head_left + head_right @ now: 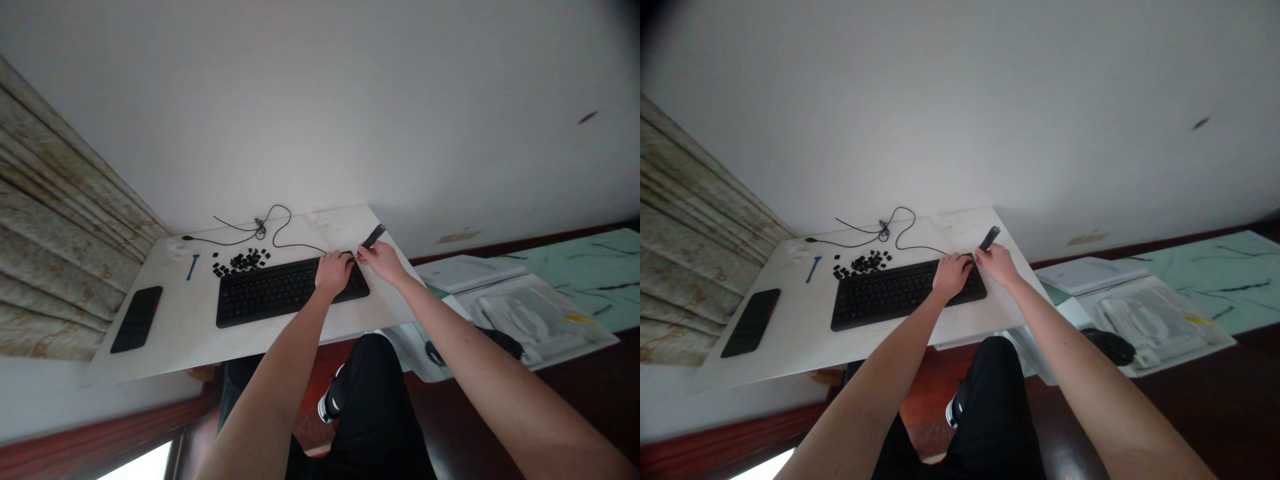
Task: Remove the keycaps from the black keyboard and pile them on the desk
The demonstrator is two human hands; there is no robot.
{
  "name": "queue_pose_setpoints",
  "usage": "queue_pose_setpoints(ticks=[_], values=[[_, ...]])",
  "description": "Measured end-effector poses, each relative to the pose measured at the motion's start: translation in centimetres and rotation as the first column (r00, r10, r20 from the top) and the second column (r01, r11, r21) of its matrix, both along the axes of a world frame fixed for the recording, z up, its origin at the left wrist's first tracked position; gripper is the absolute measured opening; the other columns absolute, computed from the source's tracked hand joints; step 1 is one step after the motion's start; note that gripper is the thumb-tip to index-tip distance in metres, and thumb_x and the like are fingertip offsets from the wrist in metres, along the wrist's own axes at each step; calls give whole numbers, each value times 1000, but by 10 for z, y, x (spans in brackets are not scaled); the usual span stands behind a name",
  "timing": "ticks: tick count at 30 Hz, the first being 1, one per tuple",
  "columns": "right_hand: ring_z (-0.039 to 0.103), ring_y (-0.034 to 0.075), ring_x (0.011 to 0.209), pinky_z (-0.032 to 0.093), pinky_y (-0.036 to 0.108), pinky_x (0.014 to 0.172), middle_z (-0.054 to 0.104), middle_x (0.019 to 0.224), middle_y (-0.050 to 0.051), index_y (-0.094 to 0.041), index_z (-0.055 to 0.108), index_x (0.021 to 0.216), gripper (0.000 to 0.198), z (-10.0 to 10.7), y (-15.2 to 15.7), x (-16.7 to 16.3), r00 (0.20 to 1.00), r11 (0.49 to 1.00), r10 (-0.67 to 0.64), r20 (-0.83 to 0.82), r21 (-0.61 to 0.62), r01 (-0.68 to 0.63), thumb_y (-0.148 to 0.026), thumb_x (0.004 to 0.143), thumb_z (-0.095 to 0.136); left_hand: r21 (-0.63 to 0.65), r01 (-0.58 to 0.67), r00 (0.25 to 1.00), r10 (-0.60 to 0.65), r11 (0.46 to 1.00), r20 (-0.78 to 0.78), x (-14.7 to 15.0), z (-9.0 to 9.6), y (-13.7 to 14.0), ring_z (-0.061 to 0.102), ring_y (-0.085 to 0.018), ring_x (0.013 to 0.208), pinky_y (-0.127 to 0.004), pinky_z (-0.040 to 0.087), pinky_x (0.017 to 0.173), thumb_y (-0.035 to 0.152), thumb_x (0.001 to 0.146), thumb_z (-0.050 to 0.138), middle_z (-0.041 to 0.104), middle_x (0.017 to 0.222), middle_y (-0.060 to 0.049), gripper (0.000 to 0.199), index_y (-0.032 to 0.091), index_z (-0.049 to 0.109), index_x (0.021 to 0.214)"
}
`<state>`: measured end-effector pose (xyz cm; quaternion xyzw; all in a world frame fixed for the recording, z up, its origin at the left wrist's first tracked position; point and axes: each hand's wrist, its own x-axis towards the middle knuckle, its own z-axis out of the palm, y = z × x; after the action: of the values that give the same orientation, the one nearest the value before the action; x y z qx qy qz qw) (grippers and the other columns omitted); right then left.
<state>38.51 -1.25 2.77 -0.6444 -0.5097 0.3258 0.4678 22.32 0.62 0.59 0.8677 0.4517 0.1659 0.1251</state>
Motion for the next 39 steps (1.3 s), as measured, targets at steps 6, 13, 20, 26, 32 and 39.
queue_pose_setpoints(ticks=[6, 13, 20, 26, 32, 39], values=[[75, 26, 75, 59, 33, 76, 74, 73, 13, -12, 72, 90, 13, 26, 22, -14, 909, 967, 25, 417, -241, 84, -23, 88, 66, -5, -6, 1000, 6, 1000, -28, 1, 1, 0, 56, -26, 115, -40, 43, 97, 37, 104, 43, 65, 119, -8, 30, 23, 62, 123], [74, 23, 65, 58, 29, 65, 76, 78, 15, -10, 72, 93, 15, 40, 39, -17, 909, 917, 209, 360, -394, -54, -23, 86, 72, -15, -34, 998, 34, 999, -51, 1, 4, -1, 56, -26, 115, -40, 42, 98, 38, 104, 40, 65, 118, -10, 30, 21, 62, 118], [75, 25, 81, 60, 32, 74, 76, 81, 9, -17, 68, 91, 23, 9, 6, 1, 974, 986, 161, 159, -66, -153, -39, 88, 69, -16, -14, 999, 13, 1000, -42, 0, 6, -1, 56, -25, 115, -39, 42, 97, 38, 104, 40, 65, 120, -7, 32, 27, 61, 125], [73, 25, 83, 61, 38, 80, 73, 89, 8, -19, 66, 100, 42, -22, -10, 2, 994, 987, 98, 49, 125, -103, -59, 87, 64, -11, -2, 998, 1, 1000, -69, 1, 4, -1, 55, -26, 116, -41, 42, 97, 41, 105, 37, 64, 122, -7, 37, 28, 59, 132], [73, 26, 87, 59, 39, 83, 74, 92, 9, -19, 66, 102, 44, -27, -18, -3, 983, 976, 42, 178, 205, -79, -61, 92, 56, 9, -1, 997, 2, 1000, -81, 1, 2, 0, 54, -26, 117, -40, 42, 96, 42, 105, 37, 63, 121, -7, 36, 29, 58, 132], [70, 24, 79, 57, 36, 76, 73, 91, 9, -18, 67, 99, 46, -25, -34, -15, 962, 955, -58, 266, 297, -24, -61, 94, 50, 5, 5, 996, -5, 1000, -88, 0, 5, -2, 54, -25, 116, -40, 43, 95, 42, 105, 37, 63, 121, -6, 35, 31, 60, 129]])
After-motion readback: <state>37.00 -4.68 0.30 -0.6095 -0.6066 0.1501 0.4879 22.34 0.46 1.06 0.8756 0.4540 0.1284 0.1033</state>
